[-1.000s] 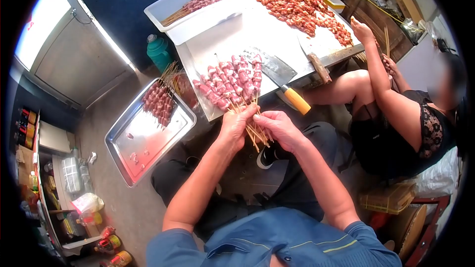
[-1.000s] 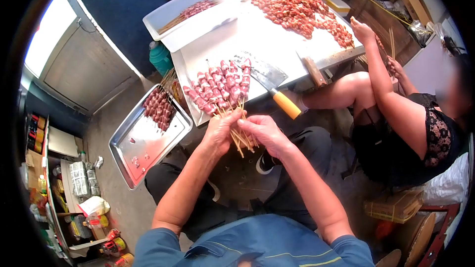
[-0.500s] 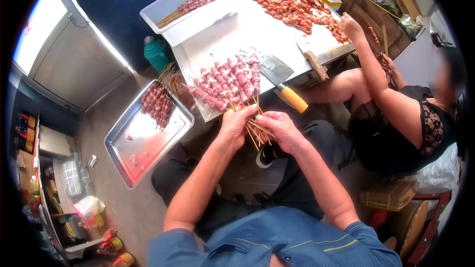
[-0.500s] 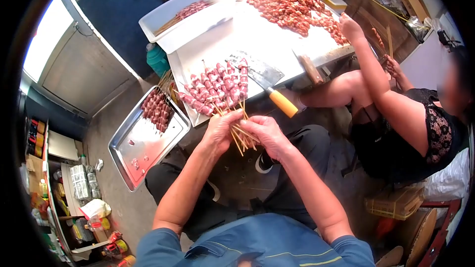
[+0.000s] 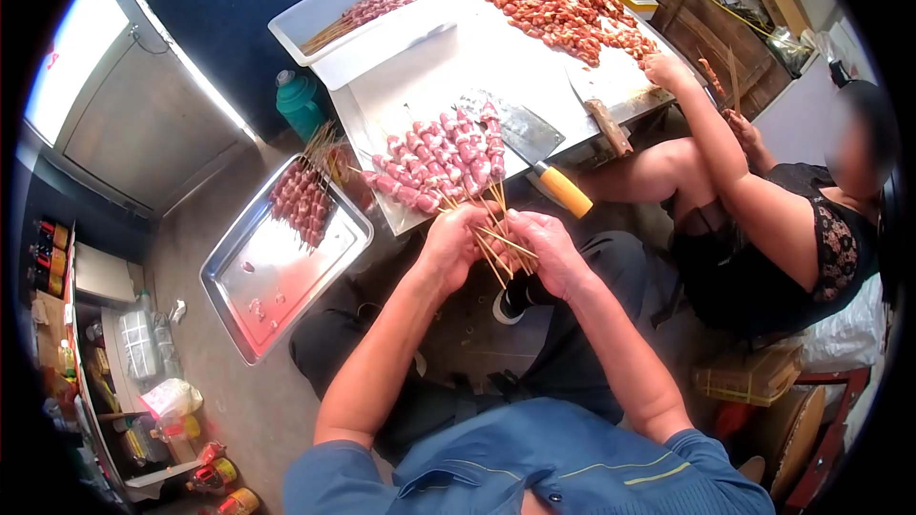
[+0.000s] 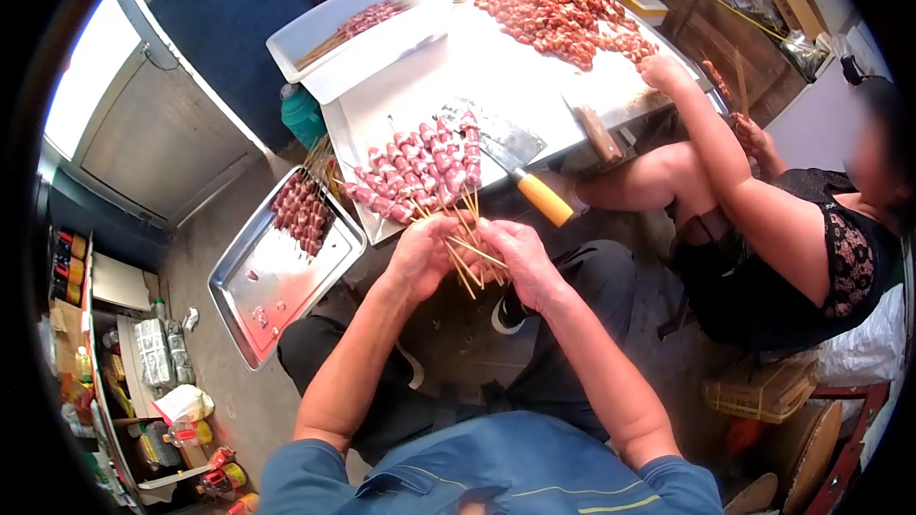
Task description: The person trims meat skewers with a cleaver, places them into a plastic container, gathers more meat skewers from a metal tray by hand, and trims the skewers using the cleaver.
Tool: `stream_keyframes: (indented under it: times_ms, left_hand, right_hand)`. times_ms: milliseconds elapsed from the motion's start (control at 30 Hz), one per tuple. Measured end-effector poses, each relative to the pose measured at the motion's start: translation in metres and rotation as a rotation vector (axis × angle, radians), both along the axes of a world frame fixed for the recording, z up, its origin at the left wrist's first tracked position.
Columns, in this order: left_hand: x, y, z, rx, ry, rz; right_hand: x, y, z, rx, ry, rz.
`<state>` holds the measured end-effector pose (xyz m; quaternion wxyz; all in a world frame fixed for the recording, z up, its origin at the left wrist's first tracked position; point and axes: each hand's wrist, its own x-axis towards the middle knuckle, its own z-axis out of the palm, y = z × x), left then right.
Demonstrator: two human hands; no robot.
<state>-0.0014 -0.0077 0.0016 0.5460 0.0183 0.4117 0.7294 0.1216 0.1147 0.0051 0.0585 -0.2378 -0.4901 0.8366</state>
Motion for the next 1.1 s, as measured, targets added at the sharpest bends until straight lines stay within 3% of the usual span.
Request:
stream_keyframes:
  times_ms: [233, 433, 900, 1100]
  left_hand:
    - [-0.013, -0.005, -0.016, 0.148, -0.038, -0.076]
    - [-0.006, -0.003, -0.005, 0.092, 0.000, -0.037]
    - [0.004, 0.012, -0.021, 0.221, -0.074, -0.199]
    - [0.005, 0.011, -0.016, 0.298, -0.178, -0.141]
  right_hand:
    - [0.001, 0.004, -0.005, -0.015, 0.020, -0.102]
    - [0.000, 0.001, -0.009, 0.024, 0.042, -0.139]
    - [-0.002, -0.007, -0.010, 0.049, 0.018, -0.052]
    - [0.026, -0.004, 0.008, 0.132, -0.097, -0.021]
